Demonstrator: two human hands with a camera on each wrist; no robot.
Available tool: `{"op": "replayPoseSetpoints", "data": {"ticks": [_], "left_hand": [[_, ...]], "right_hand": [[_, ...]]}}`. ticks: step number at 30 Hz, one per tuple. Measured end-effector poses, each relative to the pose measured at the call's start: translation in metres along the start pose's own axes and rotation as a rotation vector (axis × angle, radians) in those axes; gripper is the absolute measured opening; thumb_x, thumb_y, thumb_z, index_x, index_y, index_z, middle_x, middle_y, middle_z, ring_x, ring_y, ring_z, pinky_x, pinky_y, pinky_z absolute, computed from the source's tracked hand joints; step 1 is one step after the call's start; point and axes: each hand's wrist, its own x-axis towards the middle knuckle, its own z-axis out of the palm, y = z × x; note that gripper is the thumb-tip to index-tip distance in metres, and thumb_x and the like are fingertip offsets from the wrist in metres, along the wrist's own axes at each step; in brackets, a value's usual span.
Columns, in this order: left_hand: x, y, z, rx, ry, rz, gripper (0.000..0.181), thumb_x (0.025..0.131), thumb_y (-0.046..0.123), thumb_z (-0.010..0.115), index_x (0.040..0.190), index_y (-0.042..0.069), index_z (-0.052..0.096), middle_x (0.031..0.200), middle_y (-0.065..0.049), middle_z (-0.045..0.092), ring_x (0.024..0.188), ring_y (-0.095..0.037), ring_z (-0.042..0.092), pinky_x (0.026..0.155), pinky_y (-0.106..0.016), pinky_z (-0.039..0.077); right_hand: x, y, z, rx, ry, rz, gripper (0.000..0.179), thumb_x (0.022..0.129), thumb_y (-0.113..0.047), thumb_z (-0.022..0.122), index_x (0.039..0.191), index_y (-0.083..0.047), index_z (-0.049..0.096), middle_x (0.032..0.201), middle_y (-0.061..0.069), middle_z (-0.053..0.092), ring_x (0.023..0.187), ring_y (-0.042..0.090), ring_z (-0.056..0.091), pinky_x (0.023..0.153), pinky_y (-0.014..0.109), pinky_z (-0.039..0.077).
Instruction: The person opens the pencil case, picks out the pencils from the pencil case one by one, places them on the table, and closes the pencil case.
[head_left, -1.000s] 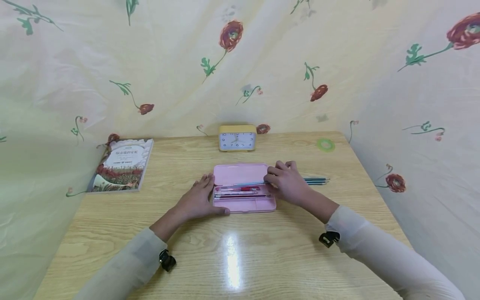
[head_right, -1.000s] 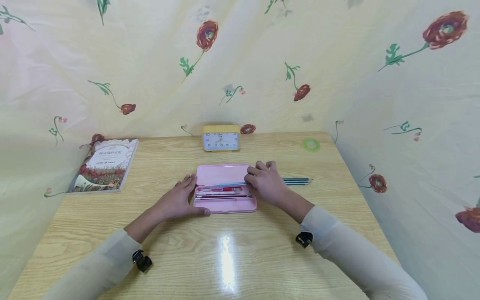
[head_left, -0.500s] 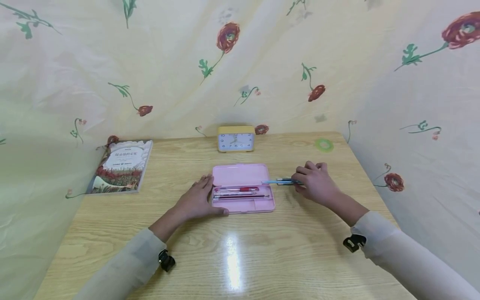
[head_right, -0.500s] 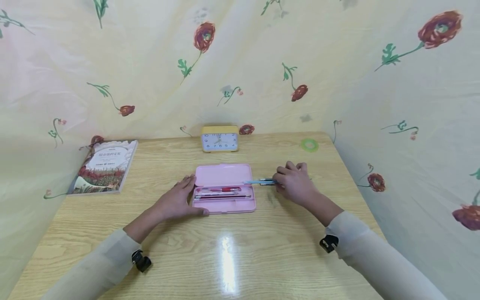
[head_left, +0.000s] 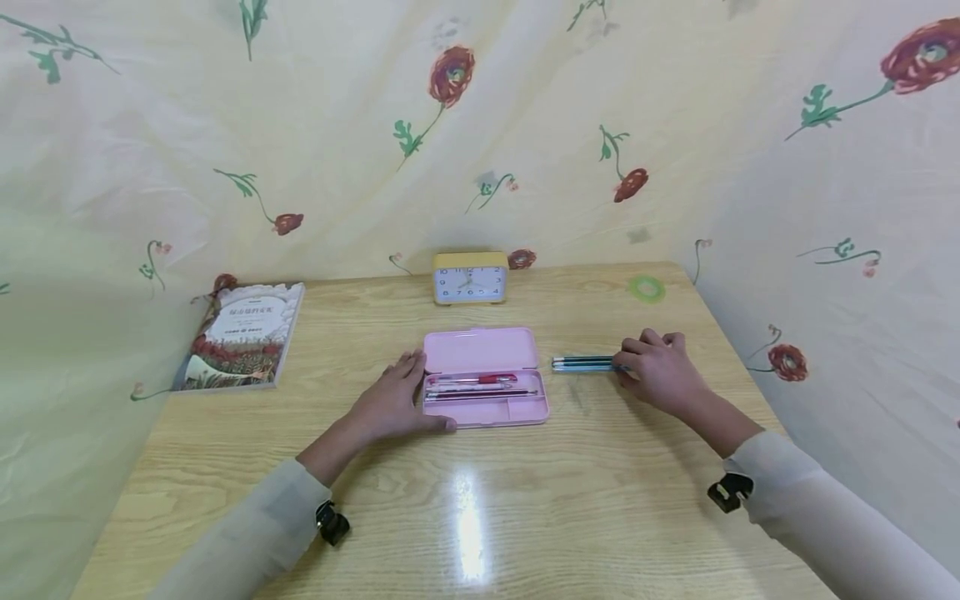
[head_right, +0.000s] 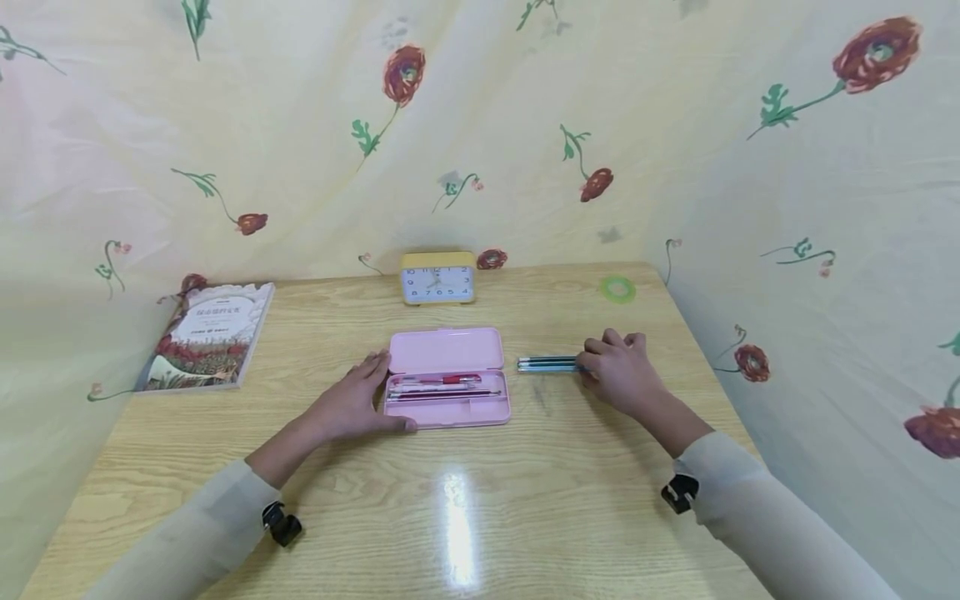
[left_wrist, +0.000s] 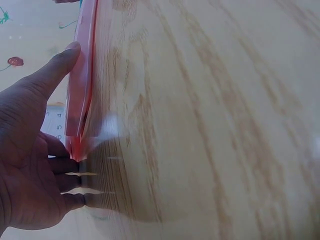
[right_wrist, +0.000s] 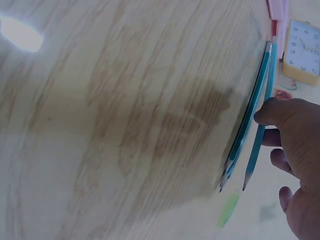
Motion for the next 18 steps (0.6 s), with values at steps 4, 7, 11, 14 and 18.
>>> {"op": "replayPoseSetpoints", "data": {"ticks": [4, 7, 11, 14, 18], "left_hand": [[-0.0006, -0.0002, 0.0001, -0.004, -0.001, -0.001, 0.140, 0.081, 0.081, 0.082, 0.176, 0.001, 0.017, 0.187, -0.013, 0.013, 0.175, -0.035, 0.010, 0.141, -0.059, 0.021], [-0.0010, -0.0002, 0.0003, -0.008, -0.003, -0.005, 0.140, 0.081, 0.081, 0.082, 0.176, 0.002, 0.016, 0.188, -0.012, 0.012, 0.175, -0.035, 0.010, 0.141, -0.059, 0.021], [-0.0009, 0.0000, 0.0007, -0.008, -0.004, -0.002, 0.140, 0.081, 0.080, 0.082, 0.176, 0.002, 0.015, 0.188, -0.012, 0.011, 0.175, -0.035, 0.010, 0.141, -0.058, 0.021], [-0.0006, 0.0005, 0.0006, -0.004, -0.001, 0.001, 0.140, 0.081, 0.079, 0.083, 0.176, 0.001, 0.016, 0.187, -0.012, 0.012, 0.175, -0.035, 0.010, 0.141, -0.058, 0.020], [-0.0011, 0.0008, 0.0000, -0.004, 0.000, 0.001, 0.140, 0.082, 0.079, 0.083, 0.176, 0.001, 0.016, 0.187, -0.013, 0.012, 0.175, -0.036, 0.010, 0.141, -0.058, 0.021]], "right_hand": [[-0.0023, 0.0027, -0.0002, 0.005, -0.037, 0.020, 0.017, 0.086, -0.011, 0.094, 0.097, -0.014, 0.081, 0.094, 0.002, 0.068, 0.089, 0.029, 0.051, 0.081, 0.065, 0.048], [-0.0025, 0.0030, 0.0001, 0.007, -0.046, 0.020, 0.018, 0.086, -0.011, 0.094, 0.098, -0.014, 0.081, 0.095, 0.003, 0.068, 0.089, 0.029, 0.052, 0.081, 0.065, 0.047], [-0.0021, 0.0031, 0.0018, 0.008, -0.054, 0.022, 0.018, 0.086, -0.010, 0.094, 0.099, -0.014, 0.082, 0.096, 0.003, 0.069, 0.090, 0.030, 0.053, 0.082, 0.066, 0.048], [-0.0018, 0.0032, 0.0031, 0.012, -0.059, 0.026, 0.019, 0.086, -0.009, 0.094, 0.100, -0.013, 0.082, 0.097, 0.004, 0.069, 0.091, 0.031, 0.054, 0.084, 0.067, 0.048], [-0.0013, 0.0029, 0.0055, 0.018, -0.064, 0.025, 0.018, 0.087, -0.009, 0.093, 0.101, -0.013, 0.082, 0.098, 0.004, 0.070, 0.093, 0.031, 0.054, 0.085, 0.068, 0.048]]}}
